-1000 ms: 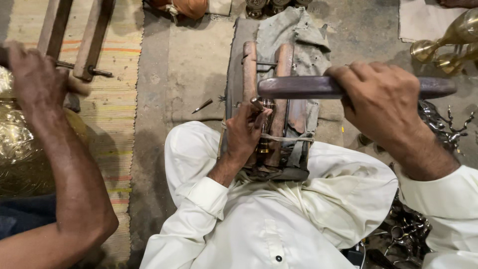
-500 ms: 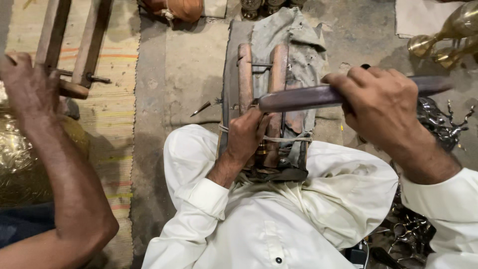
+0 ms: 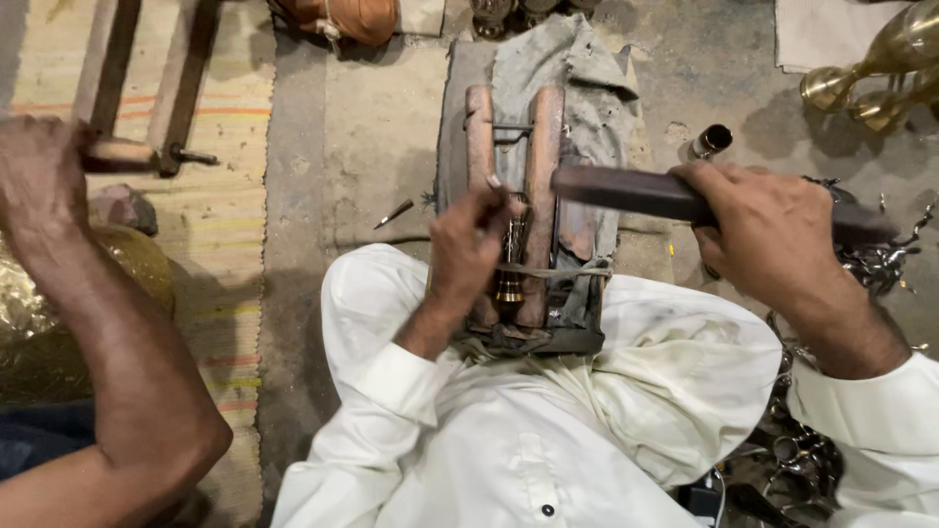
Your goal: The person sits on the floor holding a small brass ornament against a sandbag cushion and repeatedly strikes a punch placed on the ornament with a hammer, rotating the ornament between strikes to work its surface. A second person nearby works on a large brass vessel.
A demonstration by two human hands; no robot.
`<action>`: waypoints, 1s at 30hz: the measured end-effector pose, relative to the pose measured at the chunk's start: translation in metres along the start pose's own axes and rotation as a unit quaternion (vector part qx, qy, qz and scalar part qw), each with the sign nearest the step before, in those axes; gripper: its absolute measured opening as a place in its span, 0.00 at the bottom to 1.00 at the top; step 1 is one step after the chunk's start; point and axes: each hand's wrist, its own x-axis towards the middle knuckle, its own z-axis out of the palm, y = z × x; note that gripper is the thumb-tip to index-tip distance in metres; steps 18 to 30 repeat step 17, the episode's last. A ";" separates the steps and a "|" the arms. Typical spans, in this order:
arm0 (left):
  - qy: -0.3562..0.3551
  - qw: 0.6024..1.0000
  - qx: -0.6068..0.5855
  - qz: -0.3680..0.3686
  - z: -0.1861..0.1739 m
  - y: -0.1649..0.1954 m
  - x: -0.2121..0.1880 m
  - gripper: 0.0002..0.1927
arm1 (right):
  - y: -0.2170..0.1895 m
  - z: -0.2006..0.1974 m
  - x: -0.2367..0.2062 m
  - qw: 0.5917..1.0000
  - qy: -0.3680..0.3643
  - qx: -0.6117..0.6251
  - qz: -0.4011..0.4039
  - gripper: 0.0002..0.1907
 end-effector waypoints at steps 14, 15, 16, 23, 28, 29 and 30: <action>-0.306 0.938 0.102 0.131 -0.013 0.007 0.061 0.21 | -0.003 0.086 -0.036 0.939 0.096 0.277 0.180 0.22; -0.310 0.935 0.112 0.132 -0.013 0.005 0.061 0.21 | -0.002 0.090 -0.038 0.925 0.118 0.305 0.194 0.21; -0.313 0.932 0.122 0.132 -0.013 0.004 0.061 0.22 | -0.002 0.094 -0.038 0.910 0.140 0.332 0.208 0.20; -0.317 0.930 0.130 0.134 -0.013 0.003 0.061 0.23 | 0.001 0.095 -0.040 0.945 0.137 0.250 0.157 0.20; -0.317 0.930 0.130 0.134 -0.013 0.003 0.061 0.23 | 0.001 0.095 -0.040 0.945 0.137 0.250 0.157 0.20; -0.317 0.930 0.130 0.134 -0.013 0.003 0.061 0.23 | 0.001 0.095 -0.040 0.945 0.137 0.250 0.157 0.20; -0.317 0.930 0.130 0.134 -0.013 0.003 0.061 0.23 | 0.001 0.095 -0.040 0.945 0.137 0.250 0.157 0.20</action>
